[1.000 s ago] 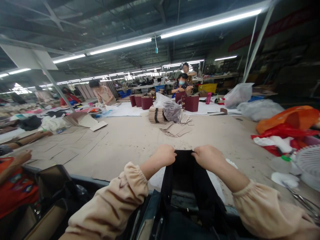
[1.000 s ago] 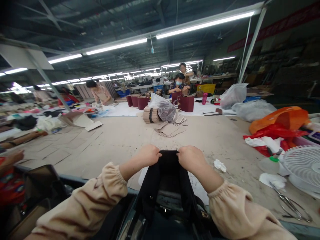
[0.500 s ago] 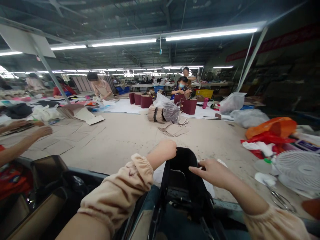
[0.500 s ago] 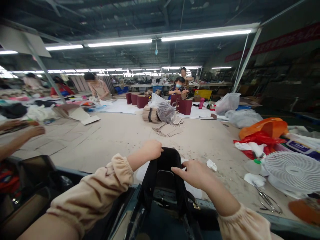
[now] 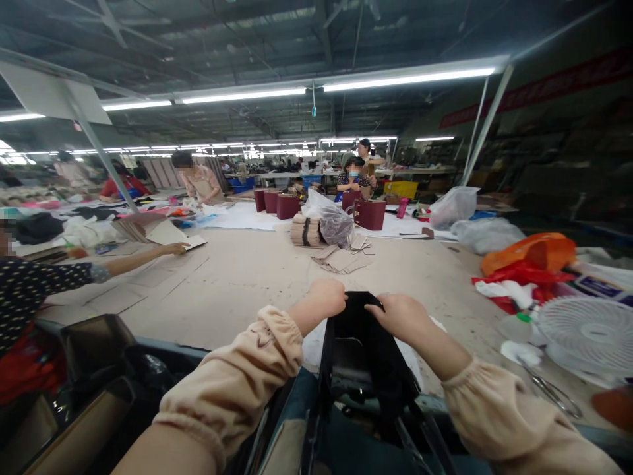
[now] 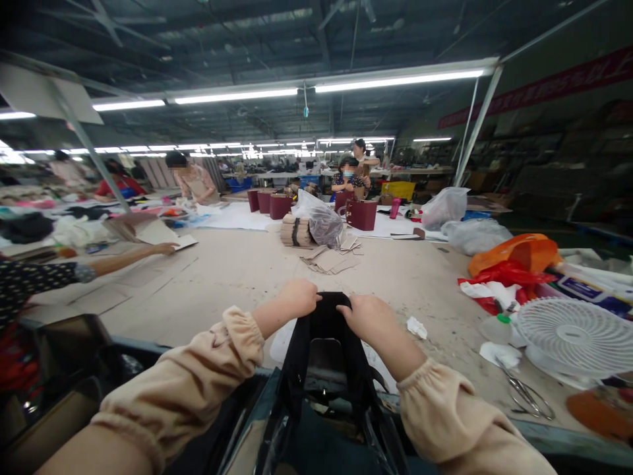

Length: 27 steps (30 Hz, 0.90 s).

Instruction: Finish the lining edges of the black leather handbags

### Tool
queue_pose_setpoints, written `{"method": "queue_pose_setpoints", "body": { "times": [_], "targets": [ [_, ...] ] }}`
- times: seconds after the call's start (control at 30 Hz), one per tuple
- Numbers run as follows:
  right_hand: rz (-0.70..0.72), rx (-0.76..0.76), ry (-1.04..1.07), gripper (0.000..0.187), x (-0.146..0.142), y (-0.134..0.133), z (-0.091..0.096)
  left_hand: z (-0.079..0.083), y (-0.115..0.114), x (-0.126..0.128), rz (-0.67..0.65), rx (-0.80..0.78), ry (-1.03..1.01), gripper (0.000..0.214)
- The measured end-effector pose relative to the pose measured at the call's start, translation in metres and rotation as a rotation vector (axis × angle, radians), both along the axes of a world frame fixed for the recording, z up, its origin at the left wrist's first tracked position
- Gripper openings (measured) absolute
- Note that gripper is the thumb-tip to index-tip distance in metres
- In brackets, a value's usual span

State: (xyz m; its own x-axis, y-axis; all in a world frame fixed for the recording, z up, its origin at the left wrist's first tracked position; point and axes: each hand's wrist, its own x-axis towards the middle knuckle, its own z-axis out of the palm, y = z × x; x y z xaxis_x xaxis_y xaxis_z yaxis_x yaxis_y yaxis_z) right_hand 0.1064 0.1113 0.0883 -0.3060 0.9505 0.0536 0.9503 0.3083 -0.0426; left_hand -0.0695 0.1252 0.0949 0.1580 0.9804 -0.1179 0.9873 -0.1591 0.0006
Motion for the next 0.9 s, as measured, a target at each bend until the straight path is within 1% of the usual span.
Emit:
{"method": "queue_pose_setpoints", "body": {
  "times": [0.13,0.27,0.43,0.57,0.7,0.8,0.9],
  "targets": [
    [0.000,0.032,-0.053,0.036,-0.007,0.012,-0.004,0.000,-0.003,-0.003,-0.029,0.042,0.017,0.039],
    [0.025,0.067,-0.073,0.035,-0.010,0.011,-0.005,0.000,-0.005,-0.007,-0.047,0.070,0.022,0.042],
    [0.050,0.063,-0.089,0.035,-0.013,0.011,-0.005,-0.001,-0.004,-0.008,-0.086,0.109,0.003,0.049],
    [0.048,0.026,-0.083,0.040,-0.004,0.015,-0.004,-0.005,0.002,-0.008,-0.149,0.118,-0.021,0.038],
    [0.094,-0.011,-0.050,0.048,0.004,0.022,0.001,-0.008,0.005,-0.011,-0.206,0.113,-0.038,0.036],
    [0.160,-0.011,-0.053,0.040,-0.004,0.029,0.001,-0.008,0.005,-0.013,-0.212,0.112,-0.039,0.037],
    [0.191,-0.002,-0.090,0.031,-0.017,0.037,-0.002,-0.005,0.004,-0.018,-0.183,0.087,-0.025,0.038]
  ]
}}
